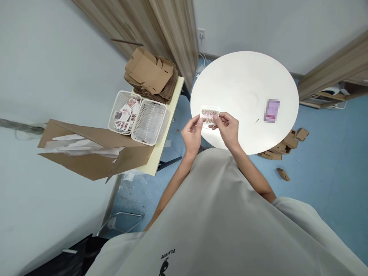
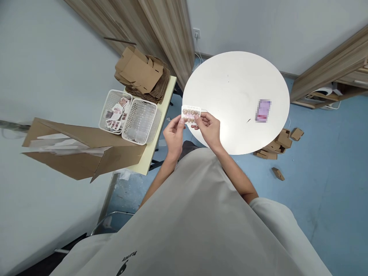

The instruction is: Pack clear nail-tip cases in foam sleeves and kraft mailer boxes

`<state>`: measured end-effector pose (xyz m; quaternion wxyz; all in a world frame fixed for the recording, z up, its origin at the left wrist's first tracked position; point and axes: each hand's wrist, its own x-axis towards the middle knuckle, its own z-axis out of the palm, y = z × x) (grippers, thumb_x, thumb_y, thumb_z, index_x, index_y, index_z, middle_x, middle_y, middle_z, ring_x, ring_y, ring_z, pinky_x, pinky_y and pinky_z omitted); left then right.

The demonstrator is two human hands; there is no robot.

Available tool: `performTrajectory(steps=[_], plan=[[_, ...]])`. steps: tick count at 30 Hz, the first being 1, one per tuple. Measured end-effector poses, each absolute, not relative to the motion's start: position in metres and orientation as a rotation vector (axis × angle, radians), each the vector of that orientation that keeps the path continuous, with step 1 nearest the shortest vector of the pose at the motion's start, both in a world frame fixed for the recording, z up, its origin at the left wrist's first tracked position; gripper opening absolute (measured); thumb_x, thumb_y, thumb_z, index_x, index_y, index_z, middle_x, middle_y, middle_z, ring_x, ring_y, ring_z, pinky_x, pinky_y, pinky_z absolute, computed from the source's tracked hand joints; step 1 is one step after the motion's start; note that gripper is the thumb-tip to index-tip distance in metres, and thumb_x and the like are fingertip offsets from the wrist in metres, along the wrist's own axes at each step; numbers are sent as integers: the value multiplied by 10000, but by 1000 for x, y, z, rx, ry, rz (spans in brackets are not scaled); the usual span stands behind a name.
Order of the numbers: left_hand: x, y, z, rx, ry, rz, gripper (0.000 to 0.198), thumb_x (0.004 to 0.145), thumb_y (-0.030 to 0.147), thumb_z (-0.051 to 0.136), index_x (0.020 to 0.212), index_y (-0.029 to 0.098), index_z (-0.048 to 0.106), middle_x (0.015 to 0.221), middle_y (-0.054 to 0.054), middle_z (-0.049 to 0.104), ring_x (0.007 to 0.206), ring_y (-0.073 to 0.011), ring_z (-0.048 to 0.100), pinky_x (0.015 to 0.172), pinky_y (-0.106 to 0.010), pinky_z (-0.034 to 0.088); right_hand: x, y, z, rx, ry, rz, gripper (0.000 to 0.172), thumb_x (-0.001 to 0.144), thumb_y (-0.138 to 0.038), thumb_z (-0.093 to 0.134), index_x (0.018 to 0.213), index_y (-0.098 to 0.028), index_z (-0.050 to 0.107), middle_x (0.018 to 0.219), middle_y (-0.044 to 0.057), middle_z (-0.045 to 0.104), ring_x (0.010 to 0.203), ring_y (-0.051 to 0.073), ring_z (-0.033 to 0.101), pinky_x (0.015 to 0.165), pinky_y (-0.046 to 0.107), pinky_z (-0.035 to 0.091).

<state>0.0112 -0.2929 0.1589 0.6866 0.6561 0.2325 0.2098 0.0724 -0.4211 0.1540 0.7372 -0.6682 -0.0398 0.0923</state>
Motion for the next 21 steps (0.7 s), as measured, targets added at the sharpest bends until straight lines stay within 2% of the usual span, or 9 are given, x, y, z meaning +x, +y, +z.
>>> performTrajectory(steps=[3, 5, 9, 13, 21], plan=[[15, -289, 155, 1375, 522, 365, 468, 884, 673, 901, 994, 219, 866, 938, -61, 830, 849, -184, 747, 793, -309, 609, 73, -421, 155, -1458, -84, 215, 615, 876, -871, 791, 1014, -273, 748, 844, 9, 781, 758, 204, 805, 671, 340, 710], [15, -289, 155, 1363, 528, 345, 447, 877, 658, 911, 967, 223, 864, 874, -43, 814, 787, -162, 716, 748, -292, 583, 74, -421, 155, -1456, -83, 219, 625, 863, -877, 796, 1042, -281, 743, 872, 5, 790, 773, 197, 800, 681, 336, 713], [14, -293, 161, 1388, 510, 355, 449, 862, 652, 930, 957, 218, 865, 863, -48, 808, 800, -173, 724, 766, -310, 586, 75, -421, 154, -1460, -94, 229, 643, 844, -872, 819, 1089, -289, 705, 962, 9, 812, 827, 185, 802, 660, 293, 689], [13, -297, 166, 1401, 445, 370, 437, 850, 652, 944, 926, 230, 860, 900, -45, 804, 859, -188, 742, 827, -328, 600, 77, -423, 150, -1479, -111, 238, 615, 891, -863, 782, 1072, -287, 663, 1002, 19, 819, 845, 177, 804, 652, 275, 670], [13, -300, 168, 1445, 399, 378, 413, 873, 649, 929, 916, 243, 863, 907, -41, 783, 883, -187, 733, 853, -322, 597, 77, -427, 146, -1468, -102, 248, 583, 917, -839, 774, 1079, -289, 670, 1058, 19, 831, 917, 191, 819, 656, 271, 675]])
